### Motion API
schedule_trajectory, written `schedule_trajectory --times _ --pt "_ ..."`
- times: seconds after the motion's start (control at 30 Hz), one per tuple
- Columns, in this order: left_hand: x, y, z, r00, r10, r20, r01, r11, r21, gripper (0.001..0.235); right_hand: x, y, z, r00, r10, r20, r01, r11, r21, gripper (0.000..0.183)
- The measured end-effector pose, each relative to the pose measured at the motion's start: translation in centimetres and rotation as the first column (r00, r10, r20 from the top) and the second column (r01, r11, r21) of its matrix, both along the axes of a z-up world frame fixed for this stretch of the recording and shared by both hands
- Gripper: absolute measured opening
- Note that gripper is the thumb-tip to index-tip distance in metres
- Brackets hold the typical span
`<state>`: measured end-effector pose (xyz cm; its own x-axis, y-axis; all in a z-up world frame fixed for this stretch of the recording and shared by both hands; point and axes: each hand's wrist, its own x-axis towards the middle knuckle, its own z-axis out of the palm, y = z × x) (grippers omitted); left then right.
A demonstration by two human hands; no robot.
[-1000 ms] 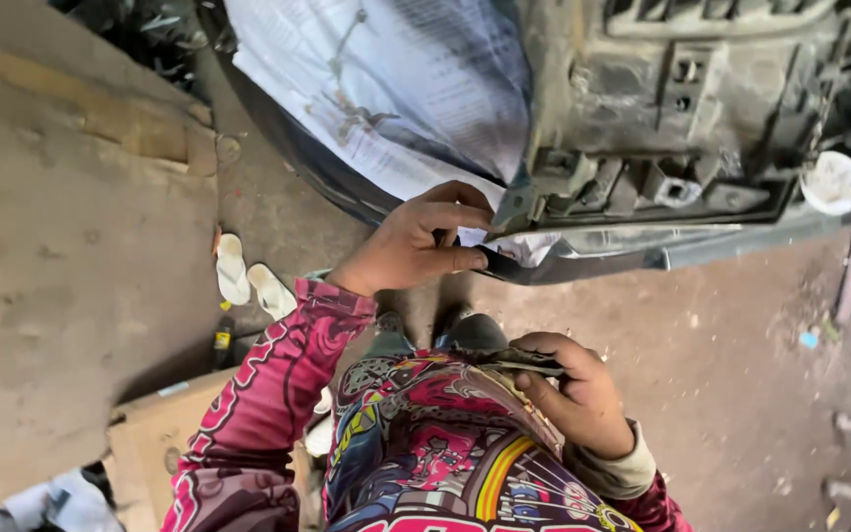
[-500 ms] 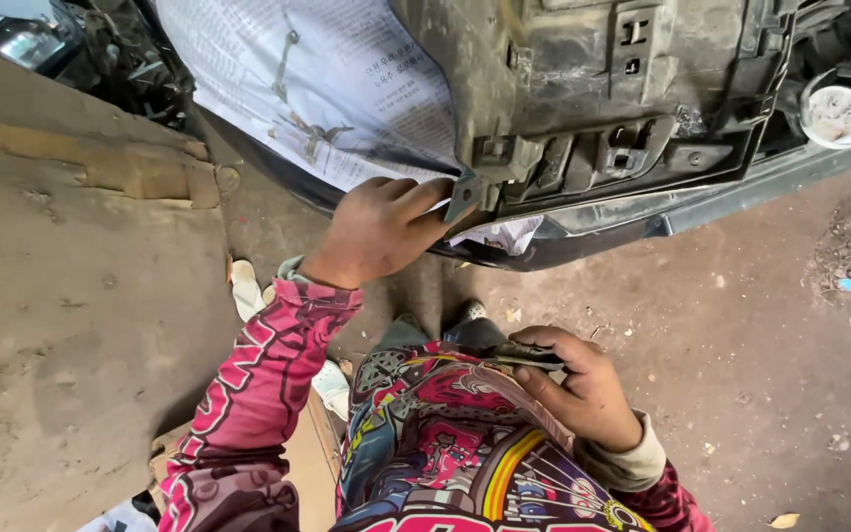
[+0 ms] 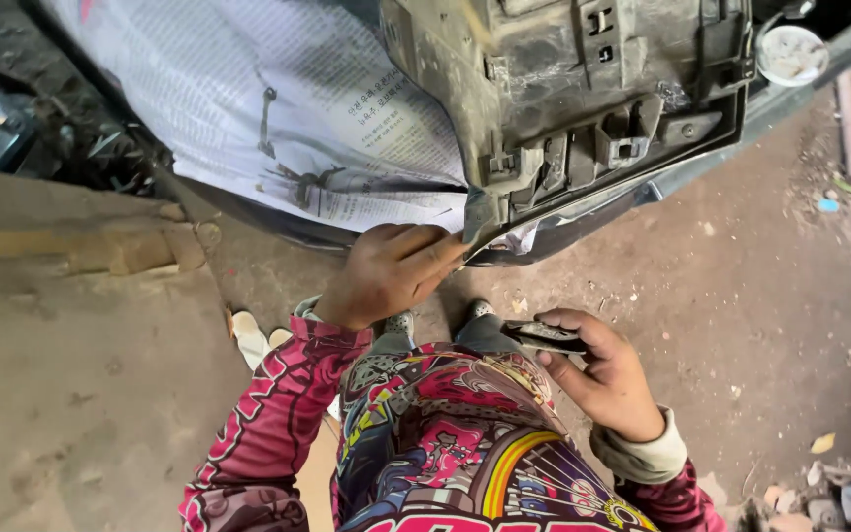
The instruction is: The person applies a white substance from a syringe to a black plastic car part, then uses a red-handled screwdriver to pry and adjust components. They also use pliers to manipulate a small metal clip on the part.
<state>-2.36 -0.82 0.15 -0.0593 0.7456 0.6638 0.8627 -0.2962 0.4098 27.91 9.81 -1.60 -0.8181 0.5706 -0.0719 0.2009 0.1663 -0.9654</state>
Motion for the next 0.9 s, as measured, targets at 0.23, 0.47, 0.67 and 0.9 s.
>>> schedule_trajectory --times 0.23,0.47,0.67,0.9 --pt "-2.6 1.2 -0.9 0.969 -0.154 -0.192 0.124 0.979 -0.161 0.017 -1.8 -5.3 0.3 0.993 -0.113 0.046 0.111 0.992 0.052 0.037" --pt "-2.7 2.9 -2.6 0.973 -0.197 -0.122 0.2 0.98 0.016 0.013 -2.0 -8.6 -0.4 0.977 -0.211 0.03 0.209 0.976 0.058 0.037" --pt "-2.0 2.4 -2.6 0.892 -0.238 0.384 0.285 0.956 -0.071 0.023 -2.4 -9.3 -0.5 0.971 -0.237 0.045 0.237 0.971 -0.006 0.036" --pt "-2.8 1.4 -4.8 0.634 -0.213 0.744 0.469 0.87 -0.151 0.017 -1.6 -9.4 -2.2 0.971 -0.237 0.023 0.237 0.971 -0.022 0.035"
